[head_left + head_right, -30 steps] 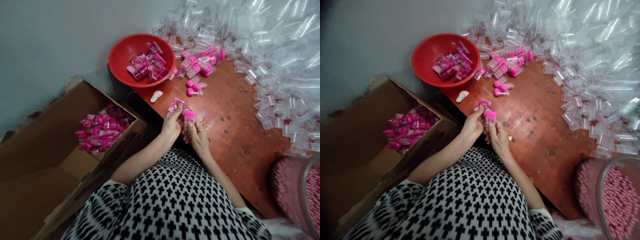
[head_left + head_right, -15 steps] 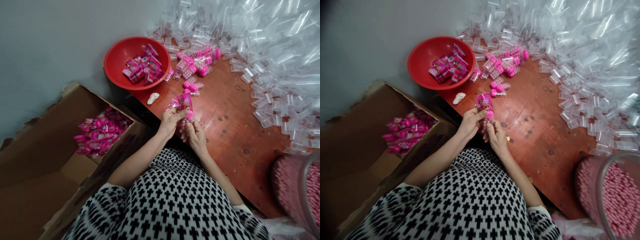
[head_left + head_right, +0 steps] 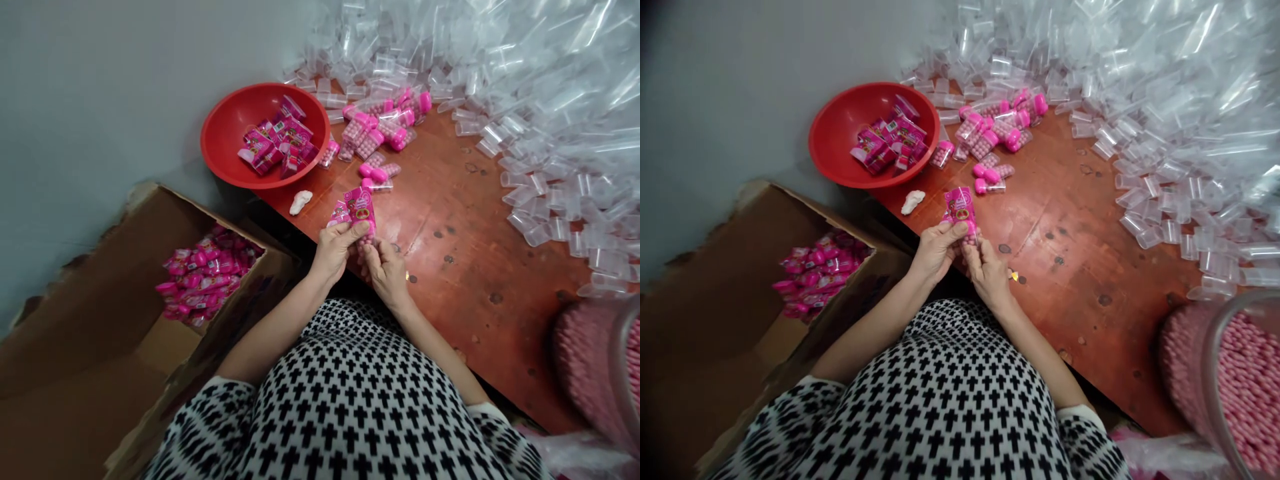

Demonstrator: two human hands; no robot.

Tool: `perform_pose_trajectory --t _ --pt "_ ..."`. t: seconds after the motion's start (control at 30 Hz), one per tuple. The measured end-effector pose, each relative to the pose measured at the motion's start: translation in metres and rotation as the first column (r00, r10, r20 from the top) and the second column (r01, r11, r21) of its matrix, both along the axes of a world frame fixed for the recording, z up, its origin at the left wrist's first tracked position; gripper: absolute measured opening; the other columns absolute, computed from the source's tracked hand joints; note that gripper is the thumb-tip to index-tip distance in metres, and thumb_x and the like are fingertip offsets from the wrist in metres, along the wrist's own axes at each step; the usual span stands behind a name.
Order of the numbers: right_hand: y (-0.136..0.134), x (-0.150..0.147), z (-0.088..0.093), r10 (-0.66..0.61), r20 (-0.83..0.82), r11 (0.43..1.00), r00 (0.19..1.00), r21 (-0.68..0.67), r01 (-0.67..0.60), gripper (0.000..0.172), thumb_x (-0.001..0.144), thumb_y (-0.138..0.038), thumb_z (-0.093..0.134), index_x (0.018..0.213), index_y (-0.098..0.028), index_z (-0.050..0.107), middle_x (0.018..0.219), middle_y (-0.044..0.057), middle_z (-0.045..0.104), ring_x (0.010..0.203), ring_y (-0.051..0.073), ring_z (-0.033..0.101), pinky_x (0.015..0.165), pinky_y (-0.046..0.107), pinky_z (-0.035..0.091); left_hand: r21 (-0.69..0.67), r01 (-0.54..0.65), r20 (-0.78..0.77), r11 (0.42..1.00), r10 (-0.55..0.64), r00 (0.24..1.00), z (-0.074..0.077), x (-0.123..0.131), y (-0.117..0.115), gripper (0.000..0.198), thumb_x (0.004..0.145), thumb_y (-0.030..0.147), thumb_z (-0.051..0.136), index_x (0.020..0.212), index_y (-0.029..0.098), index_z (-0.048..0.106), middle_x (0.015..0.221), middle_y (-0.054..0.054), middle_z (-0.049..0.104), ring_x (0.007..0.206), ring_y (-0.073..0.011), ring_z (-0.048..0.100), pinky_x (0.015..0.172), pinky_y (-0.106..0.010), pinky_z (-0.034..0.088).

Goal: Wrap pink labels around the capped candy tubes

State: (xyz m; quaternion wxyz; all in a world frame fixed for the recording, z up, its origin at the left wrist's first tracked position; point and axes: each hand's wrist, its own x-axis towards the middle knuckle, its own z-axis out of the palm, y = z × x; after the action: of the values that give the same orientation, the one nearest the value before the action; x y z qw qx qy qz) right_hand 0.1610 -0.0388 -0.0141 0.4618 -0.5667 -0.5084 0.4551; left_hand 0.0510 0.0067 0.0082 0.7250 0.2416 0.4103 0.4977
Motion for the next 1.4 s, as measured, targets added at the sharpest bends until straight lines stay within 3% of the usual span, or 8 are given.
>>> perform_pose_trajectory --t 0.23,0.4,0.53,0.67,0.9,1.13,1.23,1.4 --pt "0.0 -0.003 -0.002 0.049 -0.378 0.981 0.924 -0.154 -0.115 0.038 0.085 -0.061 0.053 0.085 -0.022 0.054 0.059 -0.006 0.058 0.037 0.007 0.05 0.03 0.018 0.038 -0.05 0.135 0.0 0.99 -0.135 0.991 0.002 -0.007 0.004 0.036 0.056 0.039 0.086 0.059 0.01 0.064 0.056 -0.005 0.063 0.043 -0.0113 0.053 0.039 -0.024 0.043" --pt "-0.001 -0.001 -0.003 -0.025 -0.26 0.991 0.965 -0.131 -0.009 0.038 0.084 -0.059 0.055 0.085 -0.021 0.055 0.059 -0.006 0.058 0.038 0.006 0.051 0.032 0.016 0.04 0.056 0.248 -0.192 0.967 -0.234 0.953 0.0 -0.011 0.002 0.033 0.064 0.041 0.082 0.062 0.011 0.067 0.053 -0.003 0.061 0.042 -0.0123 0.056 0.043 -0.024 0.045" --pt "0.003 0.001 -0.005 -0.016 -0.347 0.986 0.938 -0.164 -0.044 0.041 0.084 -0.062 0.055 0.08 -0.02 0.054 0.058 -0.006 0.059 0.036 0.005 0.049 0.03 0.015 0.038 0.114 0.158 -0.32 0.981 -0.114 0.941 -0.001 -0.004 -0.007 0.037 0.068 0.047 0.078 0.059 0.014 0.064 0.049 -0.001 0.059 0.04 -0.011 0.054 0.039 -0.021 0.041" --pt "0.004 0.0 -0.006 0.008 -0.418 0.982 0.908 -0.167 -0.086 0.04 0.083 -0.06 0.057 0.082 -0.02 0.055 0.058 -0.006 0.058 0.035 0.005 0.048 0.029 0.015 0.036 0.027 0.094 -0.082 0.995 -0.092 0.992 -0.001 0.0 -0.01 0.042 0.061 0.052 0.081 0.063 0.014 0.064 0.051 0.001 0.056 0.039 -0.0101 0.051 0.036 -0.022 0.042" --pt "-0.001 -0.004 -0.008 -0.056 -0.091 0.998 0.994 -0.011 0.056 0.036 0.087 -0.056 0.055 0.083 -0.02 0.056 0.058 -0.006 0.056 0.038 0.005 0.048 0.033 0.015 0.037 0.026 0.012 -0.031 1.0 -0.011 0.999 -0.005 0.002 -0.012 0.038 0.059 0.043 0.084 0.061 0.013 0.062 0.05 0.002 0.055 0.039 -0.0088 0.051 0.036 -0.02 0.043" --pt "0.001 -0.008 -0.007 -0.025 -0.485 0.971 0.874 -0.221 -0.095 0.043 0.081 -0.061 0.06 0.072 -0.019 0.052 0.052 -0.006 0.056 0.032 0.004 0.044 0.027 0.015 0.031 0.036 0.044 -0.08 0.998 -0.041 0.996 -0.012 0.001 -0.03 0.042 0.07 0.049 0.075 0.056 0.014 0.055 0.043 0.003 0.049 0.033 -0.0137 0.053 0.033 -0.024 0.043" --pt "-0.001 -0.006 -0.007 -0.009 -0.522 0.973 0.853 -0.201 -0.113 0.041 0.079 -0.06 0.063 0.08 -0.019 0.055 0.057 -0.005 0.06 0.036 0.006 0.05 0.031 0.015 0.039 0.013 0.062 -0.024 0.998 -0.061 0.998 -0.01 -0.005 -0.027 0.038 0.068 0.046 0.077 0.061 0.013 0.059 0.047 0.002 0.052 0.035 -0.0121 0.052 0.035 -0.024 0.043" --pt "-0.005 -0.001 -0.006 0.027 -0.569 0.985 0.822 -0.123 -0.118 0.041 0.074 -0.048 0.074 0.1 -0.023 0.055 0.073 -0.003 0.069 0.056 0.01 0.065 0.048 0.02 0.054 -0.028 -0.105 0.008 0.994 0.105 0.994 -0.008 -0.011 -0.021 0.034 0.061 0.04 0.083 0.068 0.01 0.068 0.065 -0.004 0.064 0.056 -0.0094 0.059 0.05 -0.02 0.048"
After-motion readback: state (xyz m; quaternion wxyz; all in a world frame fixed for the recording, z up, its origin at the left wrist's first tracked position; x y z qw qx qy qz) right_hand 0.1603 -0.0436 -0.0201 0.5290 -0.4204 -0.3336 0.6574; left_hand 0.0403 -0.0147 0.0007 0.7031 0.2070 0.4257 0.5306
